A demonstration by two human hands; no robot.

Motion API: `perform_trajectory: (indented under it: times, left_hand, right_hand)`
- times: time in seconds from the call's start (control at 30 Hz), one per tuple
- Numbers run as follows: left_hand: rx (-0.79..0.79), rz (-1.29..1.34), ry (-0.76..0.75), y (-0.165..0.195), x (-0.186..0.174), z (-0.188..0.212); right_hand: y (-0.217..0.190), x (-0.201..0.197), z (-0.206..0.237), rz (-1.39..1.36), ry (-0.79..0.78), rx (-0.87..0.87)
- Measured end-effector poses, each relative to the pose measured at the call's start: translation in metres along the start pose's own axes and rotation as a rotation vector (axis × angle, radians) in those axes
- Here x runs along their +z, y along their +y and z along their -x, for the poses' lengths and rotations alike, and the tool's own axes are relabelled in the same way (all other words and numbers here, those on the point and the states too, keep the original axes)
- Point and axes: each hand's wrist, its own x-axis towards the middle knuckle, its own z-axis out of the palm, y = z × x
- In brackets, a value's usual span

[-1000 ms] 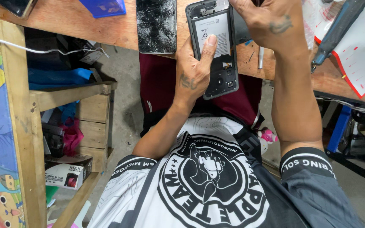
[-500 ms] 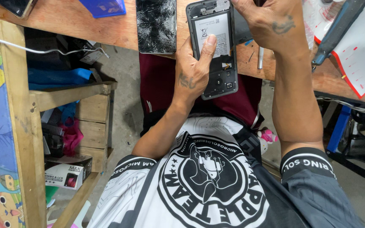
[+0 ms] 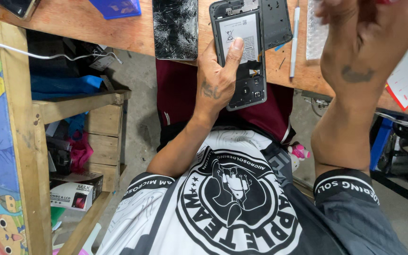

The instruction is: The person uses a screwdriver to remove screws from the back of a smartphone, detaches the back cover, and then reassembles the device. The phone is powered on to confirm functionality after reassembly.

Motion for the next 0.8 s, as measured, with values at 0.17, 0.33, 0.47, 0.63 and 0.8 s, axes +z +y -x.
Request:
perform_trajectory:
  times: [0.17,0.33,0.47,0.63,0.8]
  left_hand:
    - [0.019,-0.035,-0.008,0.000,0.000,0.000]
    - [-0.012,-0.049,-0.012,0.001,-0.001,0.001]
    - [-0.020,-0.038,-0.009,0.001,0.000,0.000]
    - [0.012,-0.042,-0.011,0.001,0.000,0.000]
    - [0.003,-0.047,-0.010,0.001,0.000,0.000]
  right_hand:
    - [-0.014,0.012,-0.003,0.067,-0.090,-0.081]
    - [-0.012,0.026,-0.005,0.031,-0.139,-0.128]
    - [-0.006,0.029,-0.006,0.108,-0.135,-0.164]
    - [0.004,0.029,-0.007,0.153,-0.105,-0.155]
    - [0.007,0.025,-0.003,0.178,-0.106,-0.160]
